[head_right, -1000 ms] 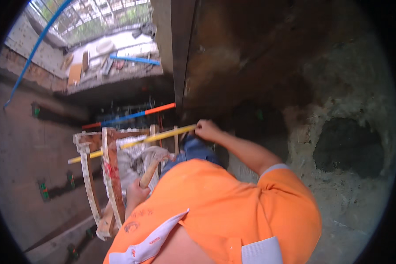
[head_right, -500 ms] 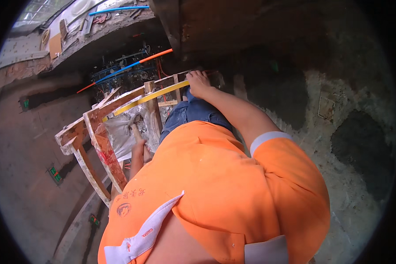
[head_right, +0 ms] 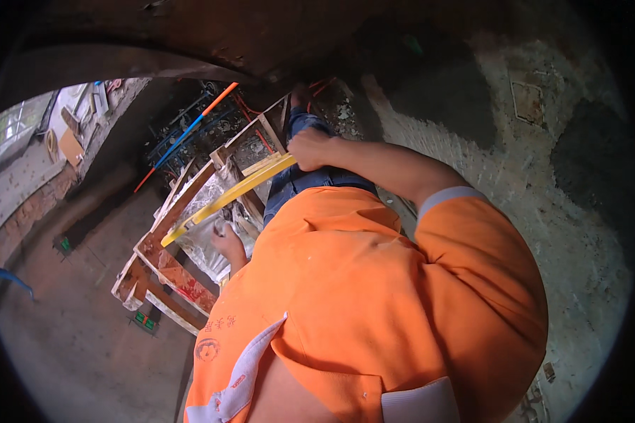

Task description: Checking the vertical alignment of a wall corner with a spirit level and adjusting it using a hammer.

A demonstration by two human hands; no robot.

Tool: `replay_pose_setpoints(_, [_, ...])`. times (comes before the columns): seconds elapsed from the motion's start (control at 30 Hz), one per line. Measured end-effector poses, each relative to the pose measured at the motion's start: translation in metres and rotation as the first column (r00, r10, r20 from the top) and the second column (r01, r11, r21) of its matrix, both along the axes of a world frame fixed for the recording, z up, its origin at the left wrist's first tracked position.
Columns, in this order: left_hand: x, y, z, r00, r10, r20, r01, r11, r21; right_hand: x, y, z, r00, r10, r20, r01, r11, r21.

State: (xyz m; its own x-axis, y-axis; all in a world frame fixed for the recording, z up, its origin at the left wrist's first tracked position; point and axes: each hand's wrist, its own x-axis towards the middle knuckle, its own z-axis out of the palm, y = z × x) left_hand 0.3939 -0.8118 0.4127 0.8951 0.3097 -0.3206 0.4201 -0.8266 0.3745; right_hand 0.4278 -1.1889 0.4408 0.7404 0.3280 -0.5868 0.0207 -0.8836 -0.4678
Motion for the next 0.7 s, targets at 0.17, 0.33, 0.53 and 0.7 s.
replay_pose_setpoints(0.17, [0.051,-0.064,0.068,0.775,-0.539,0.330,0.519,0.841,0.156,-0.046,-0.077,0.048,0.972,-0.073,0.224,0.072,0.997,0.009])
replay_pose_setpoints(0.33, [0.084,-0.150,0.134,0.430,-0.859,0.277,0.902,0.423,-0.086,-0.052,-0.145,0.162,0.874,-0.072,0.480,0.181,0.966,-0.184])
replay_pose_setpoints(0.53, [0.077,-0.217,0.165,0.304,-0.872,0.385,0.952,0.259,-0.165,-0.059,-0.192,0.300,0.810,0.057,0.584,0.284,0.833,-0.475])
replay_pose_setpoints(0.7, [0.065,-0.266,0.218,0.293,-0.747,0.597,0.956,0.207,-0.210,-0.078,-0.215,0.394,0.177,-0.407,0.896,0.662,0.723,0.198])
